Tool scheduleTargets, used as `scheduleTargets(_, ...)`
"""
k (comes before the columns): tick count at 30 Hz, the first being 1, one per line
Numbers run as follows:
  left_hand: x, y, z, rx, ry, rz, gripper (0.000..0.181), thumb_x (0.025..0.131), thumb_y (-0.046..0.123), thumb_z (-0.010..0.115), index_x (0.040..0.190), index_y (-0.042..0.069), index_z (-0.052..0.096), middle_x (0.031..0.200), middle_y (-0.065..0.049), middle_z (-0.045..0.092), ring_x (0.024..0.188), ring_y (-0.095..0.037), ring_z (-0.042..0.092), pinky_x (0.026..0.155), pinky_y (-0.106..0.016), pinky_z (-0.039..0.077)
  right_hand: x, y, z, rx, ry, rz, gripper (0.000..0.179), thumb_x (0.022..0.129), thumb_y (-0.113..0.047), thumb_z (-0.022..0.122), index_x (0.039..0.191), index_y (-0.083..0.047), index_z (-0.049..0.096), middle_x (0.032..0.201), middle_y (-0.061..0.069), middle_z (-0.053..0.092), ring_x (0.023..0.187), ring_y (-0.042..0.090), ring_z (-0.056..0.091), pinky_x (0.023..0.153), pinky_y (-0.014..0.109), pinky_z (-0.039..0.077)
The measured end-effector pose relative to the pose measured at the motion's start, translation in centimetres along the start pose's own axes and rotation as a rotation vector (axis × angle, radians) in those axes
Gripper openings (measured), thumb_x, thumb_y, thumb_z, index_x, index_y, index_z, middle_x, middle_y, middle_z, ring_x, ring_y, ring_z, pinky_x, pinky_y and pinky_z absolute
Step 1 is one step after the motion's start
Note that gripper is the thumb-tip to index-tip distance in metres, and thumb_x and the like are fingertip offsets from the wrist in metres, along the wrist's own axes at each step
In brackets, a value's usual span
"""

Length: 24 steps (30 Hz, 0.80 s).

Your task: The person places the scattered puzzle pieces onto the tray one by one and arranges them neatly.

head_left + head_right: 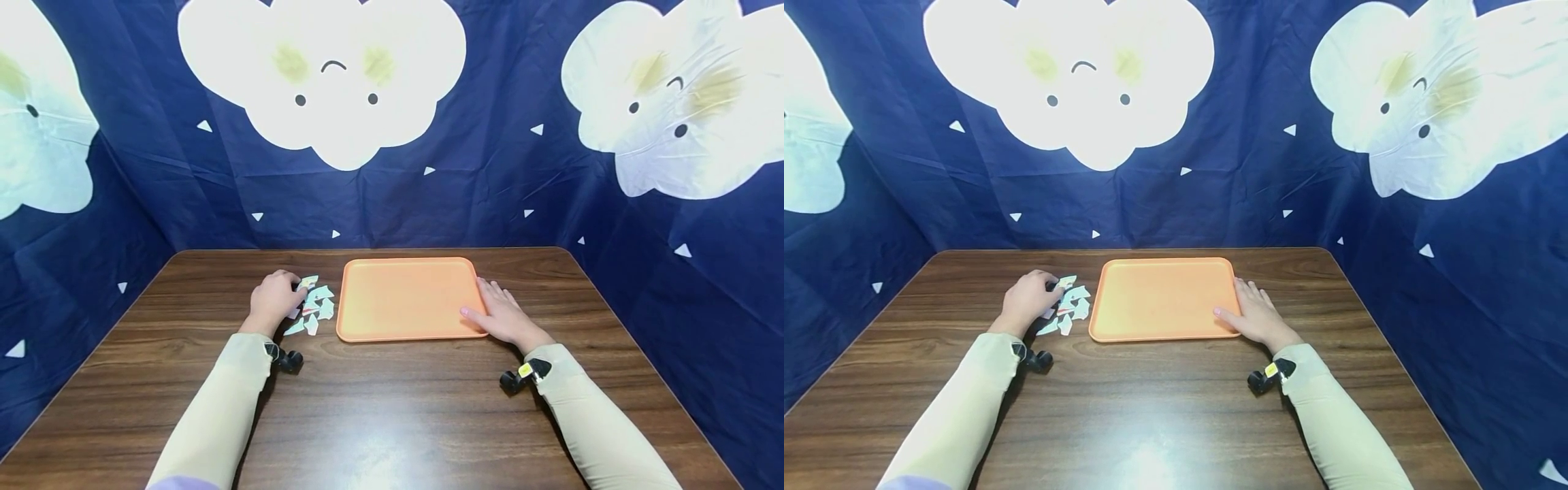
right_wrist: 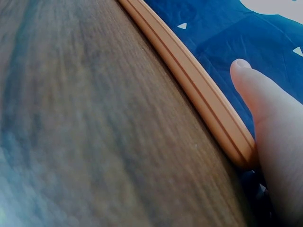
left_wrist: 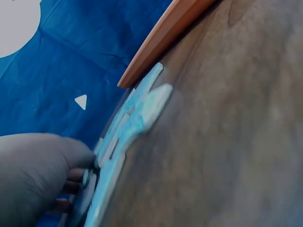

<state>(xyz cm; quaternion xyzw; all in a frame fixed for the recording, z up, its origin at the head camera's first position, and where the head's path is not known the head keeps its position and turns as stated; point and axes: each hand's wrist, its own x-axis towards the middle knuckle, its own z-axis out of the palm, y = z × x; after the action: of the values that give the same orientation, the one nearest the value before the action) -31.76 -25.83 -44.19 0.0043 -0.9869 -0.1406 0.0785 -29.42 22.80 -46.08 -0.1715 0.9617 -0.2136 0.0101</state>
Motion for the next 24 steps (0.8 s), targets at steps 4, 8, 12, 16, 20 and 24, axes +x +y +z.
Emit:
scheduleTargets(4,0.3,0.5,-0.4,-0.009,-0.027,-0.034,0.04,0.093,0.028,0.062,0.12,0.0,0.069,0.131,-0.025,0.058,0.116,-0.046,0.057,0.088,-0.063,0.049,0.0,-0.1,-0.1,0.004,0.007,0.002,0.099,0.097,-0.065,0.047,0.159,0.003,0.013,0.164,0.024,0.019,0.153,0.042,0.01,0.121,0.058,0.006)
scheduleTargets(8,0.6,0.6,-0.6,-0.008,-0.036,-0.053,0.041,0.091,0.028,0.064,0.12,0.0,0.068,0.125,-0.025,0.06,0.114,-0.046,0.056,0.088,-0.063,0.049,0.0,-0.1,-0.1,-0.003,0.007,0.0,0.099,0.097,-0.066,0.046,0.159,0.003,0.013,0.164,0.024,0.019,0.153,0.042,0.01,0.121,0.058,0.007)
scheduleTargets(12,0.7,0.6,-0.8,-0.02,-0.052,-0.062,0.04,0.091,0.027,0.065,0.121,0.0,0.065,0.12,-0.024,0.066,0.106,-0.043,0.062,0.085,-0.059,0.05,0.0,-0.1,0.0,-0.004,0.004,0.001,0.099,0.097,-0.066,0.045,0.159,0.004,0.013,0.164,0.024,0.019,0.153,0.042,0.01,0.121,0.058,0.007)
scheduleTargets(16,0.9,0.7,-1.0,-0.041,-0.082,-0.047,0.038,0.092,0.023,0.066,0.121,-0.002,0.065,0.116,-0.024,0.068,0.099,-0.041,0.066,0.084,-0.055,0.052,0.0,-0.1,0.1,-0.006,0.006,0.0,0.098,0.097,-0.066,0.046,0.159,0.004,0.013,0.164,0.024,0.019,0.153,0.042,0.01,0.121,0.058,0.006)
scheduleTargets(20,1.1,1.0,-1.3,-0.052,-0.109,-0.023,0.034,0.091,0.016,0.067,0.118,-0.006,0.066,0.115,-0.025,0.068,0.099,-0.039,0.066,0.086,-0.052,0.052,0.0,0.0,0.1,-0.006,0.004,0.002,0.098,0.098,-0.066,0.045,0.159,0.003,0.013,0.164,0.024,0.019,0.153,0.042,0.01,0.121,0.058,0.006)
scheduleTargets(24,1.2,1.4,-1.6,-0.069,-0.131,-0.02,0.031,0.089,0.011,0.067,0.115,-0.007,0.068,0.114,-0.025,0.069,0.098,-0.038,0.066,0.086,-0.051,0.052,0.0,0.0,0.1,-0.003,0.002,0.003,0.098,0.098,-0.066,0.045,0.16,0.003,0.013,0.165,0.024,0.018,0.153,0.041,0.01,0.121,0.058,0.006)
